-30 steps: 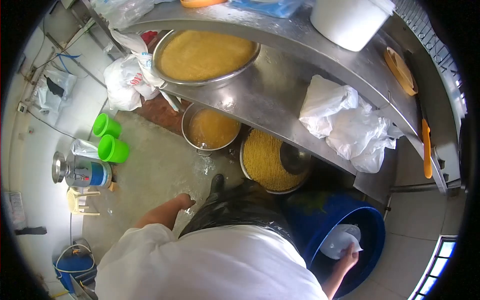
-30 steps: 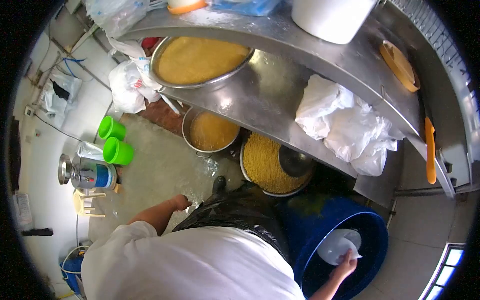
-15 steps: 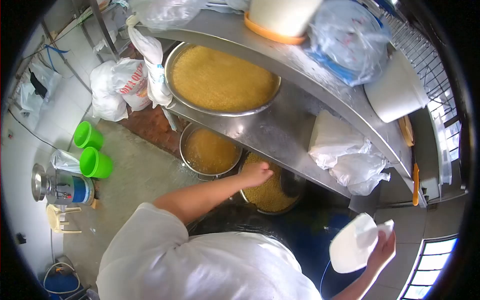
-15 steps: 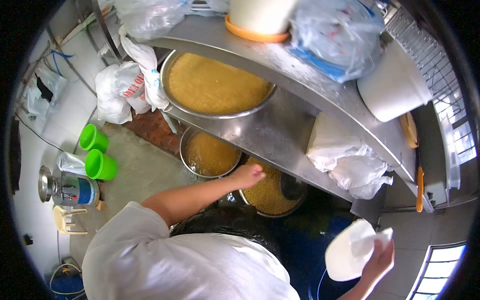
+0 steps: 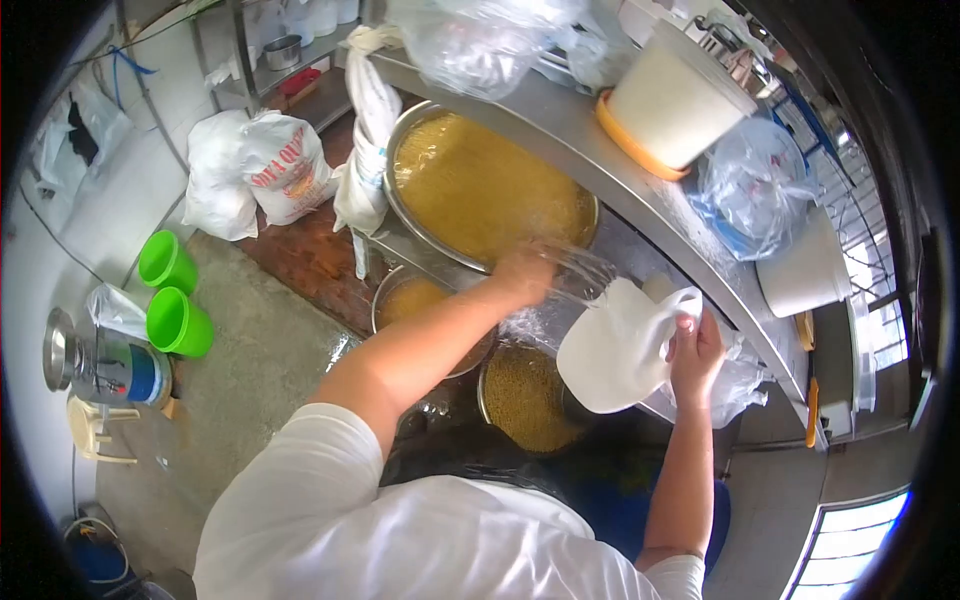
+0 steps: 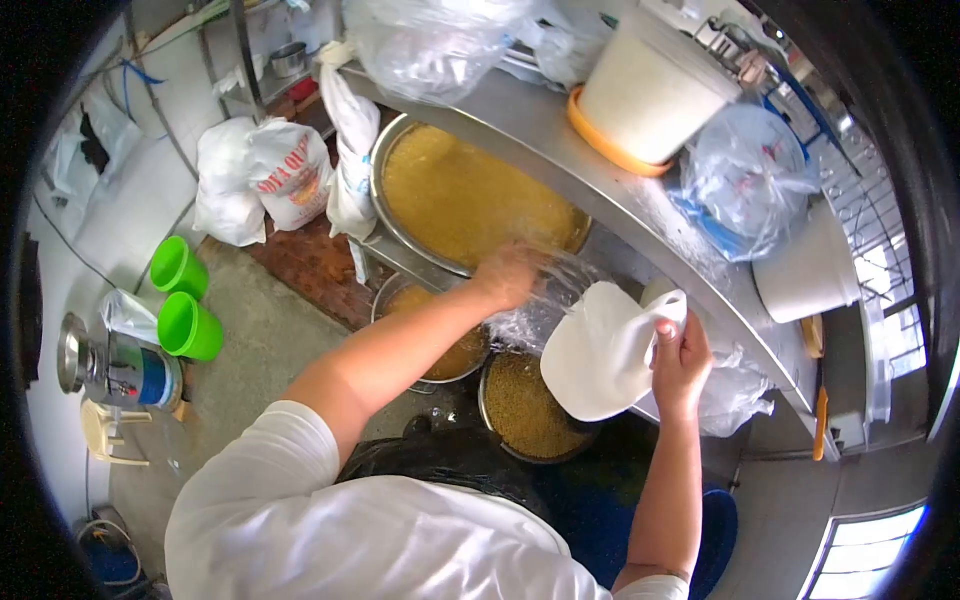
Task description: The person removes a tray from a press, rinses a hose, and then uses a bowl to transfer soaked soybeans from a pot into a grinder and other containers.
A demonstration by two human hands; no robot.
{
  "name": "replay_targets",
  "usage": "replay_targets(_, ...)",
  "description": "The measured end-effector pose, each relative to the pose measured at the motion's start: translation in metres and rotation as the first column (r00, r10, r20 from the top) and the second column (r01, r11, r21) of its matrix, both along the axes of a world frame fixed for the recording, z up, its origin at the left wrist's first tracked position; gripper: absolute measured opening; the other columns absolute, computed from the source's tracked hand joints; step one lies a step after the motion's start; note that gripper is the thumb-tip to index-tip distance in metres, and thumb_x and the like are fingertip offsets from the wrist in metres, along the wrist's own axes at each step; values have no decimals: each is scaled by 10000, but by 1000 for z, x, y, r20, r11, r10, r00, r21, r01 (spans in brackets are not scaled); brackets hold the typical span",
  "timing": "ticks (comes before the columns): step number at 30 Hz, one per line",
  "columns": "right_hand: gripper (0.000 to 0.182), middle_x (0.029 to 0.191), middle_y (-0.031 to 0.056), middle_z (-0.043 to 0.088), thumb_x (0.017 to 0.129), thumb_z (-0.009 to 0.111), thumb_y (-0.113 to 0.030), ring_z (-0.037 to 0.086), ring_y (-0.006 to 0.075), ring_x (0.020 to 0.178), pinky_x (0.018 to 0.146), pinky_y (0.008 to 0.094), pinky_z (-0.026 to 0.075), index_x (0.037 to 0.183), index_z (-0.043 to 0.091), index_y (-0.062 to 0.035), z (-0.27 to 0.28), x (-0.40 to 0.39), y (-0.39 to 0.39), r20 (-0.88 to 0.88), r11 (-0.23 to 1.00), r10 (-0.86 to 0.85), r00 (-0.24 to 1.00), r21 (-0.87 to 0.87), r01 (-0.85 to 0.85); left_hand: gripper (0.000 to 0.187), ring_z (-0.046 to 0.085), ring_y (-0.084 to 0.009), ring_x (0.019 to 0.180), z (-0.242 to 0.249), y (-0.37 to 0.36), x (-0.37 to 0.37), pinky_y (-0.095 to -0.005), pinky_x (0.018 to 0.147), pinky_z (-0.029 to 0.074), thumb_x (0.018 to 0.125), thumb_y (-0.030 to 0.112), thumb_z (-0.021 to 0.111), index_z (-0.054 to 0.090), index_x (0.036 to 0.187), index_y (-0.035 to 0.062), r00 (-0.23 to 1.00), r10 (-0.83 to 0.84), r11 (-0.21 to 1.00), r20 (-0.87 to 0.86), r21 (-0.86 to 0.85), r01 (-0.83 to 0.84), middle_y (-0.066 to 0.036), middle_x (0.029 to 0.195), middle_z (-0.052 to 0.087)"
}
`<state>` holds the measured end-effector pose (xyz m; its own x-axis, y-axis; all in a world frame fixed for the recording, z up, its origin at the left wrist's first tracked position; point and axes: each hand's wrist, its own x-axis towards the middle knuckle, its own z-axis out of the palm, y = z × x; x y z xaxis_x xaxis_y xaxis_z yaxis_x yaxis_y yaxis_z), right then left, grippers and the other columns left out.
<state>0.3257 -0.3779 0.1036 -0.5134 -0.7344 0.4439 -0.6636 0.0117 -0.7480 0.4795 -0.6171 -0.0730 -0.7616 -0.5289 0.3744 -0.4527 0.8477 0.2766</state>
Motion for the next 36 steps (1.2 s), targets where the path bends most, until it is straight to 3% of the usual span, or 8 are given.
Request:
replay_targets(4,473,752,14,624,1007,696,-418,553,92,640,588,258,460,1174,682,24,-36,-25,-34,55,999,18,998,45,-21,578,535,-373,1330,32,9,68,-533,1111,420,1017,523,543,640,1339,52,968,179,973,175,116,-201,-198,1356,628)
replay_targets(6,458,894,79,710,1013,699,-365,634,158,785,741,319,534,1213,664,46,-60,-36,-57,-180,987,-160,971,-15,160,616,546,-384,1311,38,10,81,-507,1106,436,1022,561,519,647,1296,25,952,76,976,297,175,-133,-191,1332,638)
replay_targets(7,486,1057,166,735,1009,703,-331,665,214,956,906,364,526,1274,629,69,-65,-37,-62,-64,975,-200,978,83,205,616,546,-384,1311,37,10,84,-507,1106,436,1022,561,519,647,1296,25,949,92,972,300,180,-151,-191,1332,638)
replay_targets(10,526,1176,231,706,999,713,-334,679,233,1028,929,365,520,1311,598,74,-111,-46,-83,-240,946,-325,915,-99,310,624,558,-358,1300,30,8,83,-480,1096,450,1012,568,530,643,1271,12,962,44,983,269,162,-90,-179,1322,644)
replay_targets(11,582,1197,283,674,1016,625,-482,627,481,1104,976,491,478,1256,622,48,-145,-69,-88,-176,941,-337,925,-110,321,605,566,-344,1290,28,7,82,-475,1088,458,1009,561,542,649,1252,17,962,38,985,272,151,-82,-170,1307,650)
replay_targets(16,727,1400,296,575,1022,608,-441,584,451,1264,1038,497,459,1529,349,12,-195,-88,-72,-33,899,-430,902,76,431,402,601,-301,1233,12,5,69,-448,1065,489,1026,361,577,650,1245,32,939,103,990,328,58,-129,-146,1264,670)
replay_targets(19,741,1517,319,442,1003,616,-381,466,487,1373,1111,524,397,1543,300,15,-197,-100,-64,-264,865,-332,905,297,404,328,602,-292,1261,32,14,66,-437,1067,497,1016,234,571,637,1277,47,902,125,971,413,138,-197,-153,1300,661)
replay_targets(36,606,1423,281,507,987,617,-278,541,495,1265,1032,542,478,1445,346,11,-201,-189,-77,-168,839,-311,935,413,354,247,590,-372,1262,27,28,53,-484,1080,461,945,93,537,665,1154,62,894,192,966,405,84,-246,-188,1278,654)
